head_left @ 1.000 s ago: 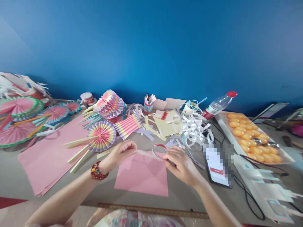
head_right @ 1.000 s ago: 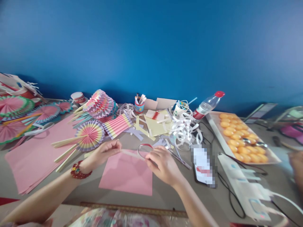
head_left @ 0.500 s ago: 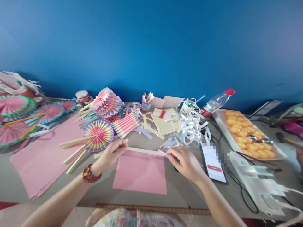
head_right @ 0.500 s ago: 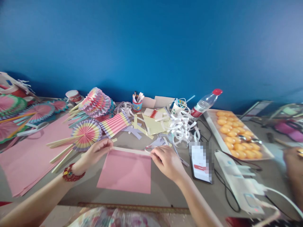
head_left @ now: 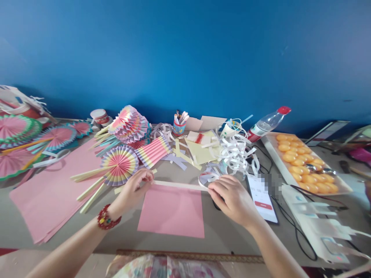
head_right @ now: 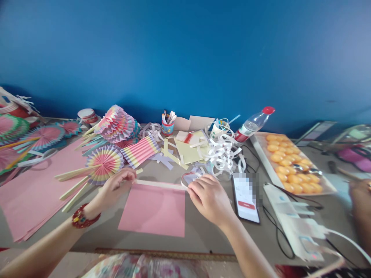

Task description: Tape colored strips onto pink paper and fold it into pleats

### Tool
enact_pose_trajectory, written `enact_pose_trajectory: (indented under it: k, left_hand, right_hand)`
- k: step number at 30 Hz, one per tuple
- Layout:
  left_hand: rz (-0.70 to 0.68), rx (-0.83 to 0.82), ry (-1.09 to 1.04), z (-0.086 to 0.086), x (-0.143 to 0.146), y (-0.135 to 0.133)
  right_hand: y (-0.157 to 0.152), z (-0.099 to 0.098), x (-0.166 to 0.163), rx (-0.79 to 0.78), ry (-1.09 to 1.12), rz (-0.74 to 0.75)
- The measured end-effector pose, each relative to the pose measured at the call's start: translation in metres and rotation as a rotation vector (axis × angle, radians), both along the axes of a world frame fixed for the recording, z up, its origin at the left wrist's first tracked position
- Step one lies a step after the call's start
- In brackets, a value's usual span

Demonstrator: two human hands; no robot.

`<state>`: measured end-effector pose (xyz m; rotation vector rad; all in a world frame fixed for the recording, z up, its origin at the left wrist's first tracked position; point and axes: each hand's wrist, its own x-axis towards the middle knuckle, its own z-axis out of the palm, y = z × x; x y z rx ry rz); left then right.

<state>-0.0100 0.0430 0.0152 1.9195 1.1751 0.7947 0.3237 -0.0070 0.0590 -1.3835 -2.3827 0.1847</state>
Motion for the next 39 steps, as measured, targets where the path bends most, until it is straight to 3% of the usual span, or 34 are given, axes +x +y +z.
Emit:
enact_pose_trajectory:
  k: [14, 20, 24, 27, 39]
  left_hand:
    - [0.009, 0.051, 0.198, -0.013, 0.004, -0.023]
    - [0.025, 0.056, 0.212, -0.016, 0.002, -0.018]
    - [0.041, 0.074, 0.204, -0.014, -0.002, -0.012]
    - [0.054, 0.068, 0.231, -0.012, -0.004, -0.009]
    - [0.097, 0.107, 0.423, -0.017, 0.0, -0.004]
  right_hand:
    - [-0.019, -0.029, 0.002, 0.056, -0.143, -0.121]
    - [-0.019, -0.028, 0.0, 0.009, -0.111, -0.151]
    - [-0.014, -0.034, -0.007, 0.074, -0.158, -0.197]
    - [-0.011, -0.04, -0.014, 0.127, -0.23, -0.19]
    - [-0.004, -0.049, -0.027, 0.099, -0.396, -0.097]
